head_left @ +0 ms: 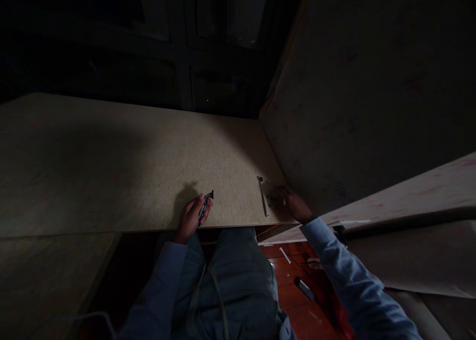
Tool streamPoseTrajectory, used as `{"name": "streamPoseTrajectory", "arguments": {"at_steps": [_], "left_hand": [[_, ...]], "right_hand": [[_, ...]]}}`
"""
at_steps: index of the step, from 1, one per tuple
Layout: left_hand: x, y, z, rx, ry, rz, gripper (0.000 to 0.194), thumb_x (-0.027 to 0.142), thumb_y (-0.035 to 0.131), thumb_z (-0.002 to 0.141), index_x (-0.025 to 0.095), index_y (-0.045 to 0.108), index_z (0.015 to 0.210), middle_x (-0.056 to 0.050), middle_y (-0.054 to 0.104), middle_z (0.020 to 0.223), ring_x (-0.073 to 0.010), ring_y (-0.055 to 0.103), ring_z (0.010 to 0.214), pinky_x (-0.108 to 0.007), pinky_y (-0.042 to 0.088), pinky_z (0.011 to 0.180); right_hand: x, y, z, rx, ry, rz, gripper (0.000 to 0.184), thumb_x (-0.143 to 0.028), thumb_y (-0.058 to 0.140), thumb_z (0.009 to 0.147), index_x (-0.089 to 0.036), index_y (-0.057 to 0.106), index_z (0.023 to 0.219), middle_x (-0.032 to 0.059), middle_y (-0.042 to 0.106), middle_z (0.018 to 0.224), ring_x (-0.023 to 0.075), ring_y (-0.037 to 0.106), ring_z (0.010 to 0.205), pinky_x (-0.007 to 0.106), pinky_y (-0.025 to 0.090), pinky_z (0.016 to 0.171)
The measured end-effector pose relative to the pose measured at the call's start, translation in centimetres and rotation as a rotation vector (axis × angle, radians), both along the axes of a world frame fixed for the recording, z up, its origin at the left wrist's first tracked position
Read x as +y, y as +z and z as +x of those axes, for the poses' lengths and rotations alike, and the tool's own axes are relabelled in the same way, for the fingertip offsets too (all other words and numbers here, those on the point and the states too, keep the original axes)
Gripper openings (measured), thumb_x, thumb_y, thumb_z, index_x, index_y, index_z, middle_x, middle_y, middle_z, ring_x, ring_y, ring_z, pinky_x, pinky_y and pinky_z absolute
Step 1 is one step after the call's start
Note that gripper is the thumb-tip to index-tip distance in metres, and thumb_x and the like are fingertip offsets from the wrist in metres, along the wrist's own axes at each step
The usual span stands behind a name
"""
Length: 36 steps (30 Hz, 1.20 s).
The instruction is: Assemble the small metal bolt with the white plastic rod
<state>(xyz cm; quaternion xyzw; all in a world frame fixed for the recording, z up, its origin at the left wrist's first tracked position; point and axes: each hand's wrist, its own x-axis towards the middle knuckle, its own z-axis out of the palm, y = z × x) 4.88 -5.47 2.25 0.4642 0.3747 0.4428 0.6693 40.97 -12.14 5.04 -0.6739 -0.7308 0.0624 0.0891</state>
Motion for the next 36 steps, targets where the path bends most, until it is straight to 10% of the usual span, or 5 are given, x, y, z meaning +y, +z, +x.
{"name": "streamPoseTrajectory", "arguments": {"at_steps": [6,16,25,36], "left_hand": [[0.0,-0.3,0.0,-0.042,0.01,-0.016,0.057,0.072,0.059,0.08,0.015,0.062,0.08,0.007,0.045,0.05,-0.0042,0.033,0.034,-0.019,0.022,0.035],[0.6,-0.8,0.3,-0.052,0.171,-0.023,0.054,0.065,0.068,0.076,0.014,0.068,0.091,0.0,0.06,0.068,-0.0092,0.053,0.054,-0.021,0.041,0.05],[2.0,-0.7,-3.7,0.42,0.377,0.214,0.027,0.043,0.064,0.084,0.018,0.074,0.08,-0.006,0.072,0.081,-0.0215,0.066,0.082,-0.031,0.048,0.079],[3.1,1.0,-3.5,1.114,0.217,0.319,0.026,0.025,0.051,0.095,0.015,0.074,0.097,-0.018,0.075,0.096,-0.0292,0.071,0.089,-0.035,0.048,0.078]], "right_hand": [[0.8,0.8,-0.1,-0.078,-0.045,-0.134,0.053,-0.03,0.064,0.088,-0.021,0.055,0.14,0.0152,0.072,0.121,0.0278,0.071,0.105,0.035,0.055,0.088],[3.0,2.1,-5.5,0.159,0.073,0.116,0.053,-0.041,0.068,0.088,-0.02,0.058,0.135,0.0148,0.068,0.129,0.029,0.068,0.113,0.042,0.055,0.096],[6.8,0.4,-15.9,0.148,0.335,-0.04,0.051,-0.032,0.07,0.087,-0.016,0.061,0.134,0.016,0.066,0.132,0.0296,0.064,0.119,0.043,0.05,0.103],[9.3,-0.2,-20.2,0.146,0.362,-0.038,0.052,-0.03,0.074,0.084,-0.019,0.061,0.133,0.0133,0.069,0.128,0.0289,0.064,0.117,0.041,0.05,0.101]]}}
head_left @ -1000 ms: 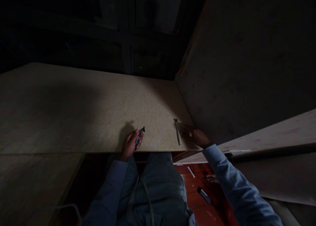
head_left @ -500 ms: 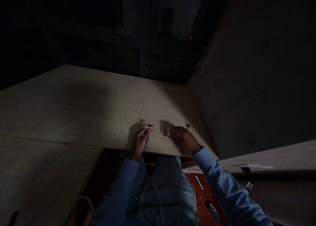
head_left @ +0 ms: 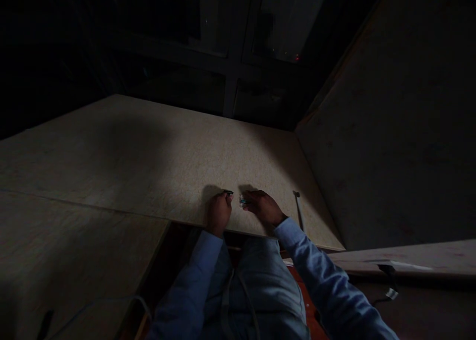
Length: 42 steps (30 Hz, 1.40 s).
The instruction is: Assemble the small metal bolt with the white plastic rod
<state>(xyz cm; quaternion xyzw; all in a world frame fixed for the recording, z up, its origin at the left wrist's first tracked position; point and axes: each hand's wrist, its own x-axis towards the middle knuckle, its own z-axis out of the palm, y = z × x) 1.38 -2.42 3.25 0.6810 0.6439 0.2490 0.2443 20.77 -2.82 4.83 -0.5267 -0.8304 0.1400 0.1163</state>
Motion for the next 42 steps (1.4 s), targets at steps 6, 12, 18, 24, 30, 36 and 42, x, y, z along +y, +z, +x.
{"name": "streamPoseTrajectory", "arguments": {"at_steps": [6,12,18,24,30,36,42], "left_hand": [[0.1,0.9,0.4,0.193,-0.015,-0.006,0.031,0.028,0.046,0.099,0.016,0.074,0.104,-0.014,0.076,0.099,-0.0253,0.071,0.091,-0.032,0.05,0.079],[0.3,0.0,0.0,0.221,-0.007,0.093,0.032,0.033,0.047,0.098,0.018,0.074,0.103,-0.012,0.075,0.101,-0.0261,0.071,0.089,-0.033,0.05,0.075],[0.4,-2.0,-0.4,0.109,0.039,0.2,0.033,0.04,0.051,0.097,0.019,0.074,0.109,-0.01,0.076,0.104,-0.026,0.071,0.09,-0.033,0.051,0.074],[0.5,-2.6,-0.7,-0.009,0.006,0.259,0.03,0.04,0.059,0.092,0.02,0.075,0.107,-0.009,0.076,0.103,-0.0256,0.071,0.091,-0.033,0.052,0.076],[0.2,-2.7,-1.0,-0.063,-0.036,0.274,0.029,0.037,0.065,0.088,0.022,0.074,0.112,-0.008,0.076,0.102,-0.0238,0.071,0.092,-0.031,0.053,0.078],[0.2,-2.7,-0.8,-0.024,-0.026,0.261,0.029,0.033,0.065,0.088,0.022,0.074,0.113,-0.008,0.076,0.104,-0.0242,0.071,0.092,-0.032,0.054,0.077],[0.2,-2.6,-0.8,-0.003,-0.031,0.256,0.028,0.035,0.063,0.09,0.023,0.073,0.113,-0.008,0.076,0.106,-0.0242,0.071,0.095,-0.032,0.054,0.079]], "right_hand": [[-2.0,-0.4,2.6,0.13,-0.1,0.107,0.042,-0.035,0.066,0.09,-0.023,0.064,0.13,0.0127,0.067,0.129,0.0287,0.061,0.12,0.044,0.05,0.103],[-5.3,-0.4,10.2,0.1,-0.576,0.131,0.035,-0.028,0.056,0.09,-0.015,0.068,0.12,0.0151,0.071,0.109,0.0227,0.069,0.083,0.032,0.053,0.071],[-6.9,-0.4,13.2,-0.064,-0.767,-0.067,0.02,-0.014,0.058,0.083,-0.018,0.075,0.094,0.0109,0.078,0.089,0.0212,0.073,0.082,0.023,0.041,0.063],[-6.1,0.1,12.7,-0.058,-0.931,-0.09,0.023,-0.014,0.061,0.082,-0.012,0.072,0.102,0.0164,0.078,0.089,0.0242,0.074,0.08,0.025,0.043,0.061],[-5.5,1.3,11.5,-0.021,-0.904,-0.286,0.019,-0.02,0.058,0.084,-0.011,0.074,0.091,0.0102,0.075,0.067,0.018,0.069,0.055,0.023,0.04,0.051],[-3.3,0.9,5.9,-0.047,-0.772,-0.268,0.014,-0.023,0.066,0.081,-0.014,0.076,0.085,0.0118,0.079,0.086,0.021,0.074,0.082,0.021,0.041,0.058],[-0.8,0.5,0.8,-0.014,-0.681,-0.274,0.023,-0.029,0.059,0.089,-0.015,0.077,0.089,0.0133,0.079,0.091,0.0213,0.074,0.085,0.022,0.042,0.062]]}}
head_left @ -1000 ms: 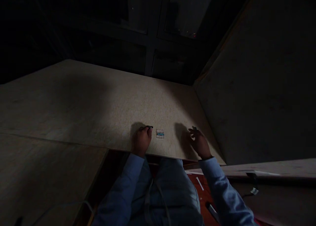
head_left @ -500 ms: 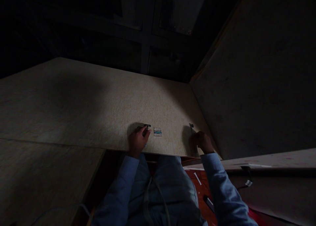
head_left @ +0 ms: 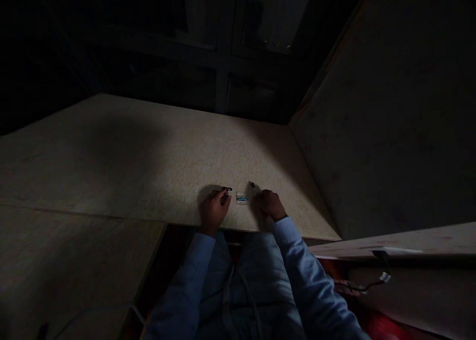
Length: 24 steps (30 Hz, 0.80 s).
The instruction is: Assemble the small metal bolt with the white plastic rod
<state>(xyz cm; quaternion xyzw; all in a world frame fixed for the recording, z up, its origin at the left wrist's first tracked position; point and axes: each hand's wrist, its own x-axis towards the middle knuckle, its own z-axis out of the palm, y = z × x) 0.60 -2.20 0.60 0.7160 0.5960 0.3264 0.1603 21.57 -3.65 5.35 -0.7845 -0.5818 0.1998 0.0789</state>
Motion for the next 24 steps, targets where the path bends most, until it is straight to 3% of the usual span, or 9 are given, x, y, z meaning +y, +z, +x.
{"name": "streamPoseTrajectory", "arguments": {"at_steps": [5,13,16,20,24], "left_hand": [[-0.1,0.0,0.0,-0.001,0.019,-0.008,0.028,0.034,0.064,0.089,0.022,0.073,0.113,-0.008,0.076,0.1,-0.0235,0.072,0.093,-0.031,0.054,0.079],[0.0,-0.2,-0.1,0.024,0.004,0.024,0.029,0.037,0.06,0.092,0.022,0.073,0.113,-0.009,0.075,0.106,-0.0254,0.07,0.098,-0.034,0.055,0.081],[0.0,-0.3,-0.2,0.013,0.011,0.032,0.028,0.037,0.06,0.092,0.023,0.072,0.113,-0.009,0.075,0.107,-0.0249,0.07,0.099,-0.034,0.055,0.084],[0.1,-0.8,-0.3,-0.118,0.024,0.054,0.027,0.037,0.061,0.09,0.021,0.072,0.109,-0.009,0.075,0.107,-0.0243,0.07,0.101,-0.035,0.054,0.089],[0.5,-1.6,-0.8,-0.43,0.127,0.07,0.03,0.041,0.056,0.091,0.017,0.071,0.101,-0.01,0.075,0.1,-0.0222,0.071,0.093,-0.034,0.056,0.084]], "right_hand": [[0.3,-0.3,-1.0,-0.017,0.018,0.024,0.029,-0.024,0.051,0.093,-0.013,0.077,0.091,0.0172,0.078,0.095,0.0238,0.074,0.088,0.025,0.044,0.066],[-0.5,-0.6,-0.6,0.034,0.067,0.126,0.03,-0.025,0.046,0.095,-0.017,0.074,0.088,0.0121,0.079,0.095,0.0201,0.073,0.088,0.023,0.043,0.067],[-1.6,-0.4,-0.2,0.11,0.08,0.207,0.031,-0.029,0.046,0.095,-0.016,0.073,0.085,0.0119,0.078,0.089,0.0187,0.071,0.079,0.024,0.041,0.063],[-4.1,-0.9,2.3,0.2,0.046,0.322,0.036,-0.039,0.043,0.095,-0.017,0.069,0.084,0.0102,0.074,0.075,0.0192,0.067,0.066,0.026,0.039,0.058],[-6.6,-2.3,7.1,0.228,0.04,0.406,0.037,-0.043,0.043,0.093,-0.017,0.069,0.093,0.0121,0.075,0.088,0.0233,0.069,0.078,0.028,0.045,0.068]]}}
